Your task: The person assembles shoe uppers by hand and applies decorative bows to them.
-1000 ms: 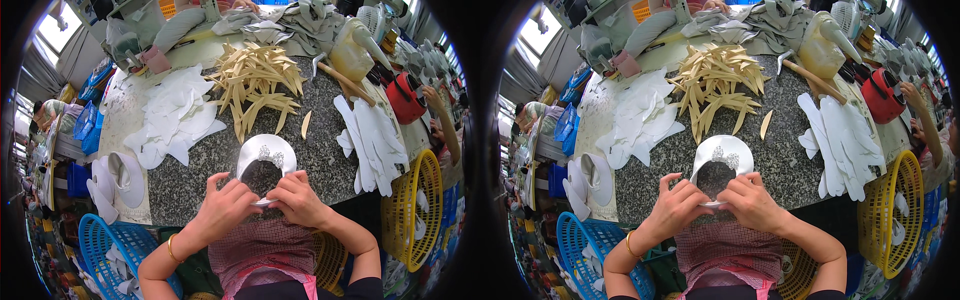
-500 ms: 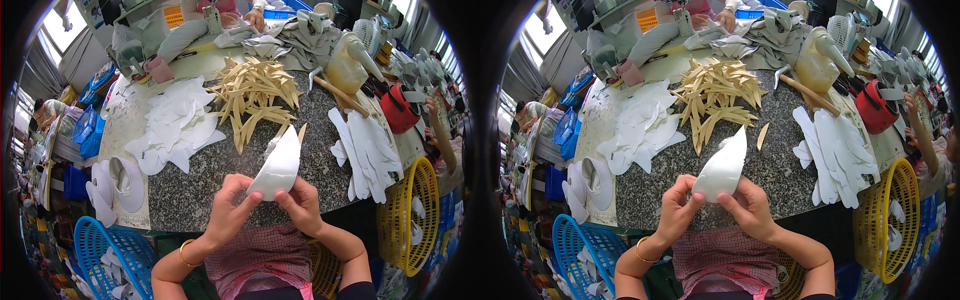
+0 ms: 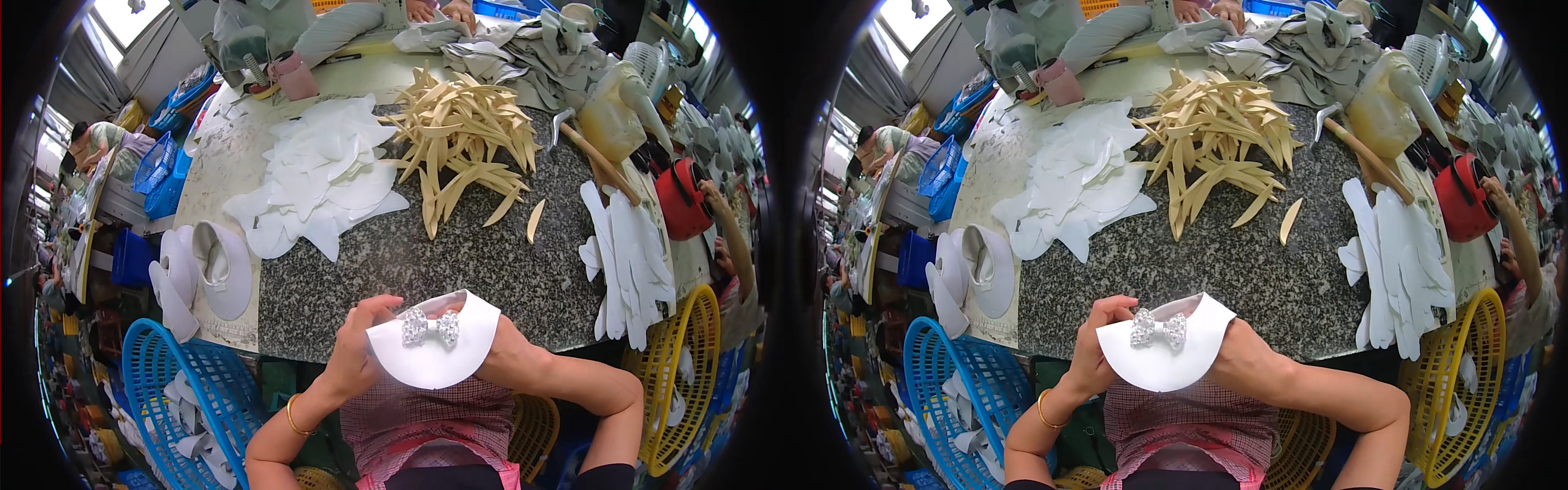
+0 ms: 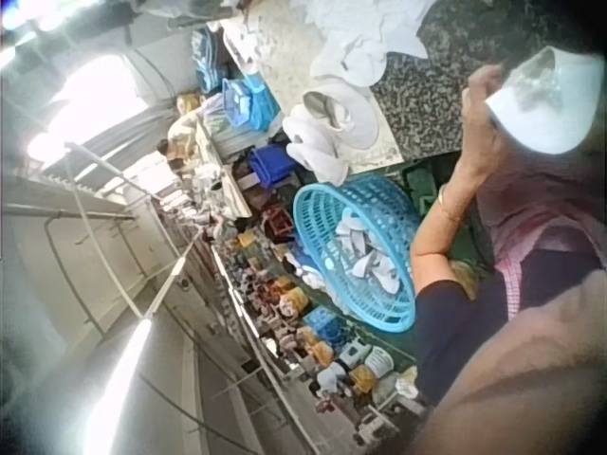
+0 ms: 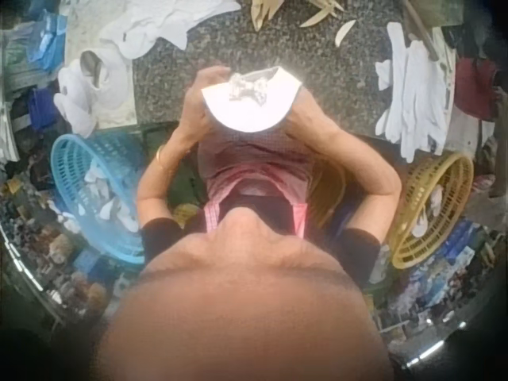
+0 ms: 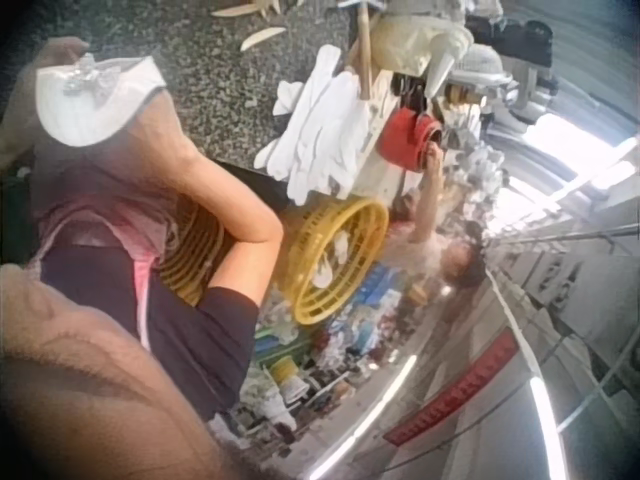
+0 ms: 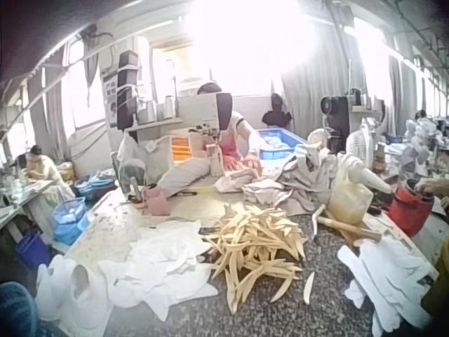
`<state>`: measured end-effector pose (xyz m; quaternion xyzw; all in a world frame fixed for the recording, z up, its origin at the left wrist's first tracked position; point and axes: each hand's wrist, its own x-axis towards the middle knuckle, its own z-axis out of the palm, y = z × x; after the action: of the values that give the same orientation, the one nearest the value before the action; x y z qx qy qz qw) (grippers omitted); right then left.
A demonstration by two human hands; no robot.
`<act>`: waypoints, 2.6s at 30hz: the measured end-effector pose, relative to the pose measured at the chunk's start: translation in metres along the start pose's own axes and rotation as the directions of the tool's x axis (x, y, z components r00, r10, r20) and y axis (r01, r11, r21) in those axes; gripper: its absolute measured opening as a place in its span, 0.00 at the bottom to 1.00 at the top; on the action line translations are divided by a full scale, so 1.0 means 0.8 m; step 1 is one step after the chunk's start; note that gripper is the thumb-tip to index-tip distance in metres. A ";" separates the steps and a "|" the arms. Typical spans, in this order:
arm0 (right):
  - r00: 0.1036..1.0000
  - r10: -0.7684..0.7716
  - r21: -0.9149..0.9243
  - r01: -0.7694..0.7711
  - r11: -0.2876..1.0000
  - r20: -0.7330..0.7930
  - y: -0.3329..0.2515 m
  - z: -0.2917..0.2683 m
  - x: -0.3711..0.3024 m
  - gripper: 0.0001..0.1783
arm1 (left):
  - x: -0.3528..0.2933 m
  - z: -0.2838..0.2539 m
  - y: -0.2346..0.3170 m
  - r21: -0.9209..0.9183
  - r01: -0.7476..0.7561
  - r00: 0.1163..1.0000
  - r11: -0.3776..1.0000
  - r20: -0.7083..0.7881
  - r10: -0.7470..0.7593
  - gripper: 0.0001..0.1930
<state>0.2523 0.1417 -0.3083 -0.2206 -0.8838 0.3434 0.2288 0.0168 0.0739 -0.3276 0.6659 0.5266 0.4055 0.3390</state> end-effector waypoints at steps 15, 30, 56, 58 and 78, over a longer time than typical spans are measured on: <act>0.918 -0.376 -0.438 0.289 0.851 -0.125 0.045 0.037 0.018 0.12 | 0.003 0.012 0.007 0.452 -0.297 0.955 0.841 0.139 0.262 0.14; 0.919 -0.393 -0.351 0.381 0.855 0.038 0.057 0.010 -0.012 0.22 | 0.008 0.011 -0.002 0.165 -0.301 0.943 0.939 0.195 0.268 0.09; 0.887 -0.144 -0.309 0.299 0.903 0.438 -0.002 -0.030 0.006 0.04 | 0.008 -0.028 0.047 0.456 -0.181 0.950 0.871 0.310 0.035 0.20; 0.904 -0.121 -0.259 0.243 0.935 0.411 -0.002 -0.032 0.008 0.02 | 0.016 -0.032 0.049 0.478 -0.342 0.896 0.809 0.426 0.128 0.22; 0.980 0.052 -0.341 0.017 0.940 0.194 -0.014 0.013 0.036 0.11 | 0.018 -0.018 0.034 0.602 -0.365 0.925 0.710 0.324 0.200 0.22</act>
<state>0.2211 0.1448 -0.2997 -0.2292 -0.9463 0.2075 0.0941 0.0174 0.0829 -0.2951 0.8577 0.4816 0.1621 0.0787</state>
